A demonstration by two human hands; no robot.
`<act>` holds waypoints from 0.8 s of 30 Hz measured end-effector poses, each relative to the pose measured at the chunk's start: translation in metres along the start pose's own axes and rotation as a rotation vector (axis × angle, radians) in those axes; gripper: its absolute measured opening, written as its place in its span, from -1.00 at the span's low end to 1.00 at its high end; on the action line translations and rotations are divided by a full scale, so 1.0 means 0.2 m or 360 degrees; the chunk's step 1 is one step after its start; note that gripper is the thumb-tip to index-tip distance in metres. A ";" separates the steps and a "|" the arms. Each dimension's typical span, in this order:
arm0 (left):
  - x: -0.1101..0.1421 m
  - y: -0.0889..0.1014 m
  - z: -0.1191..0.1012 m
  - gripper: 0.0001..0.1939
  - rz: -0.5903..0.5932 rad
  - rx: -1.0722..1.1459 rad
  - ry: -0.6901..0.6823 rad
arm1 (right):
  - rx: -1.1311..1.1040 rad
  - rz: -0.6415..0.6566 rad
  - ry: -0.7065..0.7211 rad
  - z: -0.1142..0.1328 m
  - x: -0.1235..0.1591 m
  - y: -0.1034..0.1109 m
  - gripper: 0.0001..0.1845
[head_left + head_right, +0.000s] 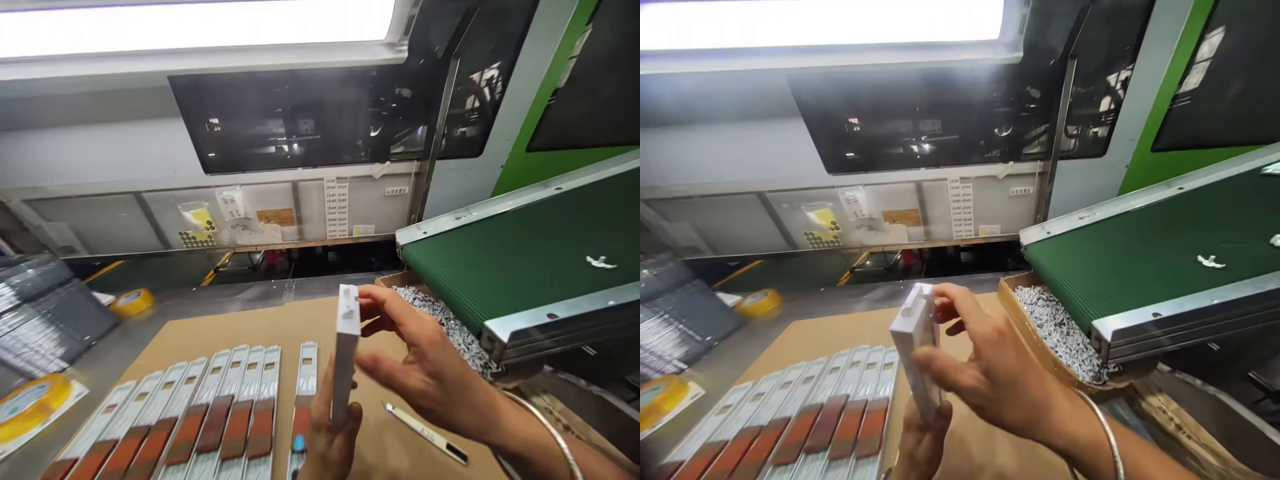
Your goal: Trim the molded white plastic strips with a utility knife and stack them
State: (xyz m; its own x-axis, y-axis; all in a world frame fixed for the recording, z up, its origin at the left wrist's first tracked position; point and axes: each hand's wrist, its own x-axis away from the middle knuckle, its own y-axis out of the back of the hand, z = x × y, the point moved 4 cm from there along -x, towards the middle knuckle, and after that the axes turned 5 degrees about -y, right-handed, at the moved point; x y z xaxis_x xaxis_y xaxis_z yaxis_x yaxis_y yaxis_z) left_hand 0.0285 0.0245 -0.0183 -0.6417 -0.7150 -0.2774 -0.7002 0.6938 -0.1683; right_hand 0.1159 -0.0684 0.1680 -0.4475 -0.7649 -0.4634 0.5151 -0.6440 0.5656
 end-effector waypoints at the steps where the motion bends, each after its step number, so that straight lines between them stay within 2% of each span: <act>1: 0.04 0.04 0.02 -0.50 -0.0006 0.0089 0.0067 | -0.0002 -0.0004 -0.0100 -0.12 0.05 -0.06 -0.57; 4: 0.11 0.19 0.03 -0.38 -0.0075 0.0654 0.0254 | 0.0409 -0.0120 -0.0444 -0.57 0.30 -0.23 -0.51; 7: 0.11 0.32 0.00 -0.29 -0.0212 0.1164 0.0496 | 0.0731 -0.0208 -0.0715 -0.99 0.63 -0.40 -0.38; 9: 0.10 0.39 -0.03 -0.32 -0.0393 0.1331 0.0624 | 0.0859 -0.0208 -0.0779 -1.15 0.82 -0.49 -0.39; 11: 0.08 0.44 -0.04 -0.36 -0.0584 0.1469 0.0721 | 0.0921 -0.0191 -0.0751 -1.22 0.95 -0.54 -0.41; 13: 0.08 0.47 -0.05 -0.39 -0.0701 0.1603 0.0772 | 0.0944 -0.0176 -0.0700 -1.20 1.00 -0.57 -0.43; 15: 0.08 0.49 -0.04 -0.40 -0.0740 0.1728 0.0781 | 0.0943 -0.0219 -0.0671 -1.12 1.01 -0.57 -0.46; 19: 0.10 0.52 0.01 -0.41 -0.0628 0.2051 0.0727 | 0.0846 -0.0339 -0.0641 -0.86 1.00 -0.59 -0.58; 21: 0.10 0.53 0.03 -0.41 -0.0523 0.2196 0.0650 | 0.0658 -0.0249 -0.0514 -0.69 1.00 -0.62 -0.65; 24: 0.10 0.55 0.05 -0.40 -0.0445 0.2271 0.0575 | 0.0296 0.0011 -0.0317 -0.44 1.02 -0.69 -0.70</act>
State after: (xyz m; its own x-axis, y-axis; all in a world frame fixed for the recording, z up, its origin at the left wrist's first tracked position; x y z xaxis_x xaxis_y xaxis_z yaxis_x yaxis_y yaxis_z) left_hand -0.0583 0.0878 -0.0518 -0.7319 -0.6697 0.1254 -0.0607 -0.1192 -0.9910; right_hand 0.0183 -0.1376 -0.0643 -0.5891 -0.7393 -0.3260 0.3836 -0.6110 0.6925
